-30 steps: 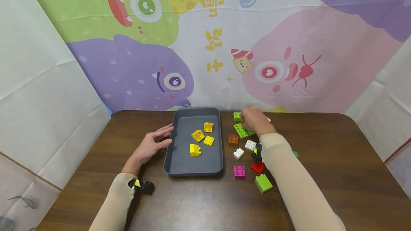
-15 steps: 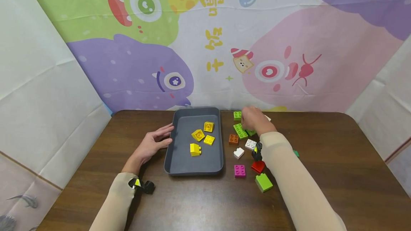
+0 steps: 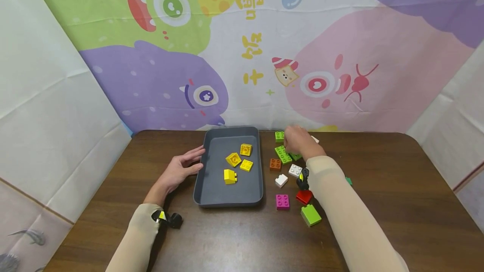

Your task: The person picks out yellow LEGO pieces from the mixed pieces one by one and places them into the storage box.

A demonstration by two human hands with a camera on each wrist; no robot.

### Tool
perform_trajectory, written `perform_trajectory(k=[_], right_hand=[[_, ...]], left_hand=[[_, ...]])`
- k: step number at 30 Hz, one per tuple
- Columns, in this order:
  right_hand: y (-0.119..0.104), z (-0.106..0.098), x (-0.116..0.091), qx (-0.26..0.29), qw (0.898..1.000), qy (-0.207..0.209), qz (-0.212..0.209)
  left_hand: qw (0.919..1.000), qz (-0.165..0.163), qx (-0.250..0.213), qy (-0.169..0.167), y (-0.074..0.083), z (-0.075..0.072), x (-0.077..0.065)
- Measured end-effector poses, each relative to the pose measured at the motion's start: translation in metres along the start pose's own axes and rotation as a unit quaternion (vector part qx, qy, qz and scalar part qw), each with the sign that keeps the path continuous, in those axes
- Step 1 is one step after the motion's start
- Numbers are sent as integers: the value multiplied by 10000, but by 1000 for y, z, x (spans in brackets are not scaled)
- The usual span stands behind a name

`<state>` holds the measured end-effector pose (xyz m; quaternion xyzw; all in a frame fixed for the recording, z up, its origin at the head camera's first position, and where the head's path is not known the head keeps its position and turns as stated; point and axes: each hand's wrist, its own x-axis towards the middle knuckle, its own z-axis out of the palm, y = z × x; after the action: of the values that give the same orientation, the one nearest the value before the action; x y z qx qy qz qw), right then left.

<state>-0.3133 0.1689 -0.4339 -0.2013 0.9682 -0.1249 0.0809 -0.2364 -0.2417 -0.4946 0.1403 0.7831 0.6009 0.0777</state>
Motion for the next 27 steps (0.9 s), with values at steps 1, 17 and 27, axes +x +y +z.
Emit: perform_trajectory(k=[1,17,27], right_hand=[[0,0,0,-9,10000,13,-3],[2,-1,2,-177,9998,84,-108],[1,-4,0,-102,9999,40,-89]], left_hand=[[10000,-7,10,-1,0,0,0],[10000,12,-25,6,1,1,1],[10000,-3,70,19,0,1,1]])
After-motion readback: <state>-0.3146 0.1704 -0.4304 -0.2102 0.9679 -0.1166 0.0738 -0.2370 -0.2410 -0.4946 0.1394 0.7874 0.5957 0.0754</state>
